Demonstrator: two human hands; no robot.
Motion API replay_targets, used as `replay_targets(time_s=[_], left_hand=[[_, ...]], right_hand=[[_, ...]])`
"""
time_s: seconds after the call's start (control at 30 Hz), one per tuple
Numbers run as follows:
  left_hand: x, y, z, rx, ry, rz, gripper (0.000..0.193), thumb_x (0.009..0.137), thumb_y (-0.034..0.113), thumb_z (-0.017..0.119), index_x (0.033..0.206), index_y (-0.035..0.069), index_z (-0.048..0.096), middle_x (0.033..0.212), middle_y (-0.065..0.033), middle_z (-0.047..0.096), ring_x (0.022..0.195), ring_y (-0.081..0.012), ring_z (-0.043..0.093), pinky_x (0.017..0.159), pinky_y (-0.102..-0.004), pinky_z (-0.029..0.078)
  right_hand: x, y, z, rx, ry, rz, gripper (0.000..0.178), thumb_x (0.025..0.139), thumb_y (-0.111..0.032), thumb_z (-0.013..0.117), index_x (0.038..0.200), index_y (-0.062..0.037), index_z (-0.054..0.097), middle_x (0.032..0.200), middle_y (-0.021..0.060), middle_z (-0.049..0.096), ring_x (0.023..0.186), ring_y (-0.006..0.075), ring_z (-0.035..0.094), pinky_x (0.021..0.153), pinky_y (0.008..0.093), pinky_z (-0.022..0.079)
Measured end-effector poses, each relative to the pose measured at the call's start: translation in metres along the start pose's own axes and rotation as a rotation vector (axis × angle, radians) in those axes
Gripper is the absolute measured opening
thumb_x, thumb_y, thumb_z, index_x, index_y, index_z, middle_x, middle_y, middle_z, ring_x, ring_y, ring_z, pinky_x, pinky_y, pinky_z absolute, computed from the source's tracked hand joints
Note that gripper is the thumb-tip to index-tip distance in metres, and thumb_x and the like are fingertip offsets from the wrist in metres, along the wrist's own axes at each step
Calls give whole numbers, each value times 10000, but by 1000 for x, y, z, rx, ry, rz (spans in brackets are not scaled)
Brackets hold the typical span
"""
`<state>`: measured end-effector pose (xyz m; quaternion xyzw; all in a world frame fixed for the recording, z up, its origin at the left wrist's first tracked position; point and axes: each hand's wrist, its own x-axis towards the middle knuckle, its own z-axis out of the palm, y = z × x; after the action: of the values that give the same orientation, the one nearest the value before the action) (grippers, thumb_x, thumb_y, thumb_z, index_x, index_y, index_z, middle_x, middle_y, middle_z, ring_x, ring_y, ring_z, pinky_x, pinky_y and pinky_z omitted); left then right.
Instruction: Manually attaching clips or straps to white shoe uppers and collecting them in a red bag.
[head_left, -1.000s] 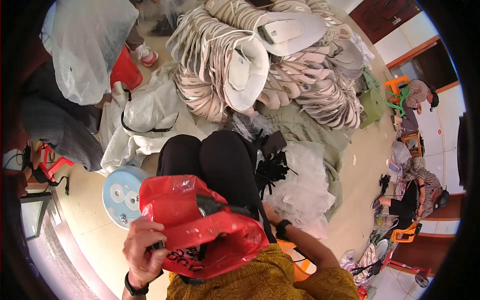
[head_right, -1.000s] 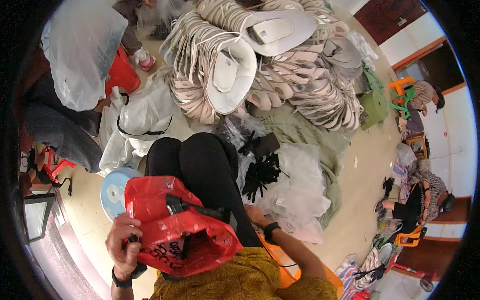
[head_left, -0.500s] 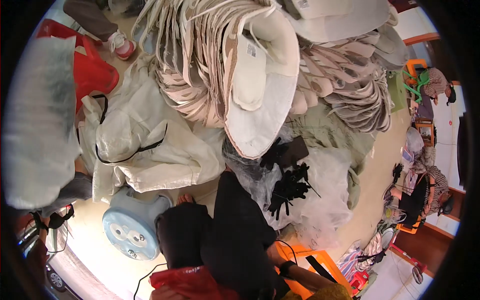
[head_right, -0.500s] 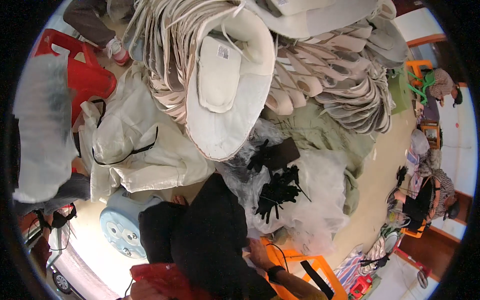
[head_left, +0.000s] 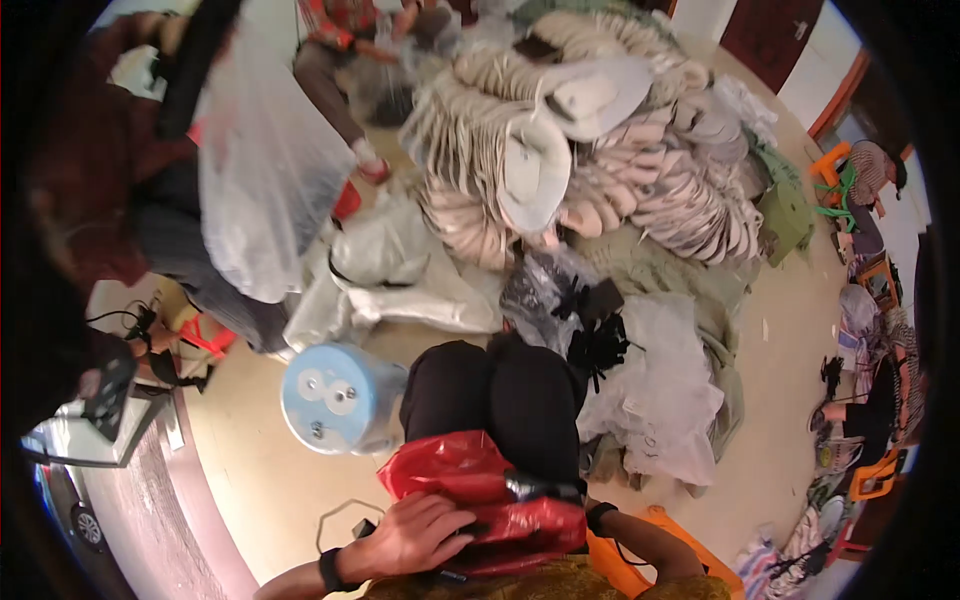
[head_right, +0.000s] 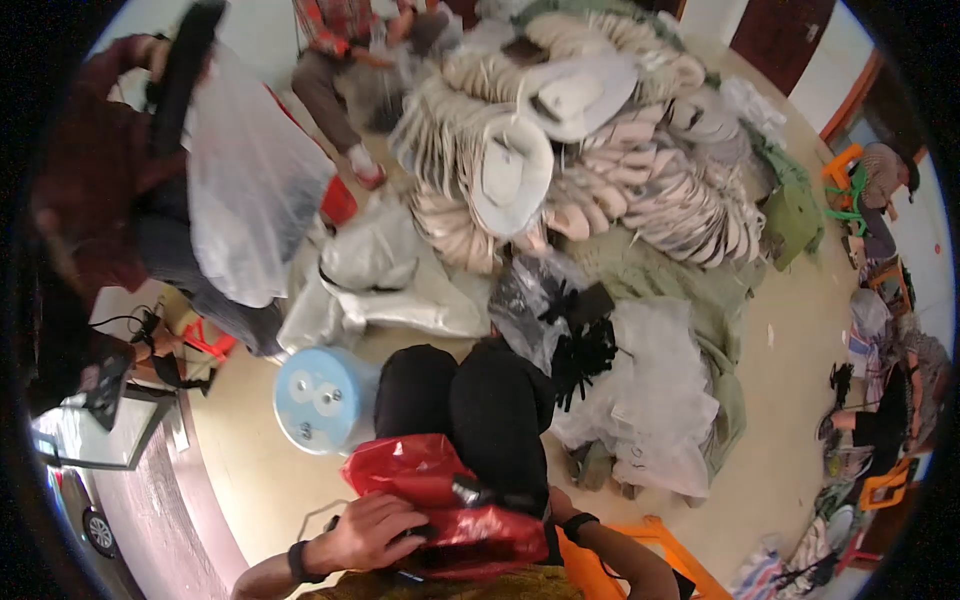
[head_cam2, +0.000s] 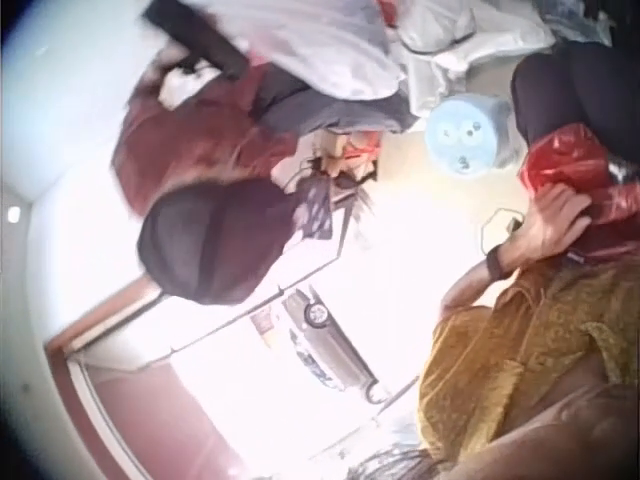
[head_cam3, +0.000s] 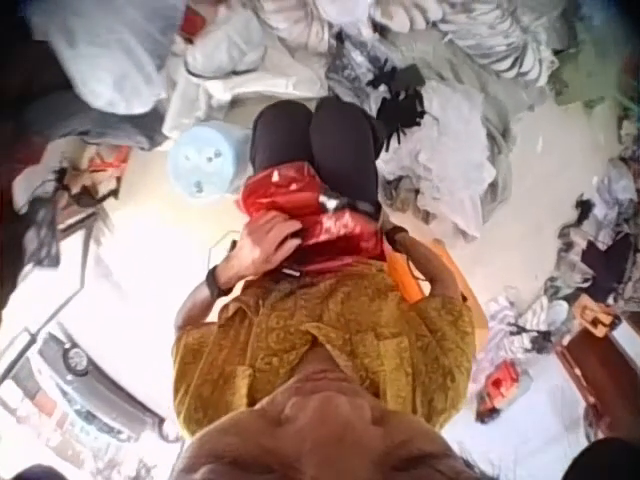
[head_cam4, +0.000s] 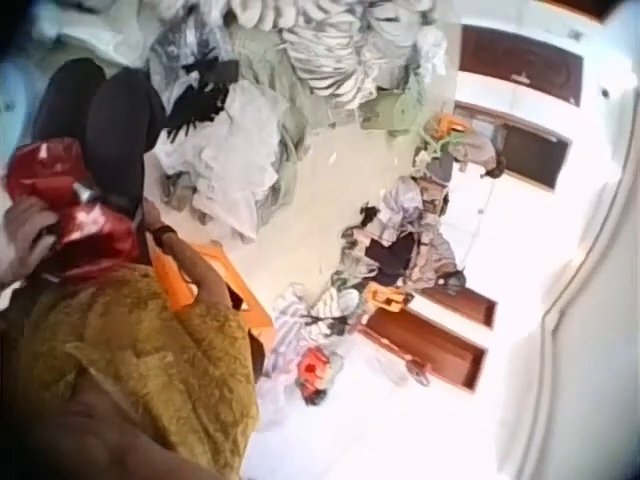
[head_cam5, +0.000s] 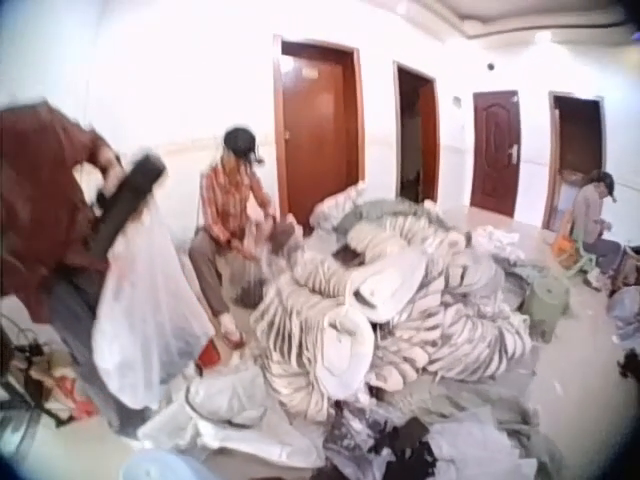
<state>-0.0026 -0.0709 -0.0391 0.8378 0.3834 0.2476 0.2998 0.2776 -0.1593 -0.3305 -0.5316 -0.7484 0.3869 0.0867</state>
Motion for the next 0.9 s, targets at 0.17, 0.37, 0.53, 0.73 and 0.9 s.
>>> replay_targets(time_s=[0.17,0.37,0.53,0.73,0.9], left_hand=[[-14,12,13,111,63,-25,228,702,139,645,892,38,571,754,-114,568,683,-276,565,599,-349,458],[-11,11,18,74,115,-34,228,709,126,637,905,34,568,755,-121,568,684,-288,570,599,-358,467],[-7,-11,20,37,72,-89,229,709,147,646,899,42,571,735,-106,565,665,-267,567,581,-343,460],[8,-20,11,-85,-119,-125,240,766,202,604,944,49,553,737,-65,555,655,-207,563,574,-297,453],[5,-18,12,-274,-185,-170,230,764,214,625,912,45,573,770,-102,596,671,-221,594,580,-289,466]], right_hand=[[22,-10,-28,-77,148,-177,175,751,-132,491,829,4,569,858,174,591,883,337,522,721,398,420],[27,-9,-31,-99,166,-223,174,751,-131,490,826,5,569,851,176,590,873,339,524,715,399,421],[46,-5,-12,-40,75,-223,173,751,-130,490,824,5,569,844,177,590,864,340,526,710,400,422],[62,-9,28,83,-56,-178,171,752,-129,489,821,6,569,837,179,590,854,341,528,704,401,423],[77,6,37,99,-88,-196,170,752,-128,489,818,6,569,830,181,590,845,343,530,699,402,424]])
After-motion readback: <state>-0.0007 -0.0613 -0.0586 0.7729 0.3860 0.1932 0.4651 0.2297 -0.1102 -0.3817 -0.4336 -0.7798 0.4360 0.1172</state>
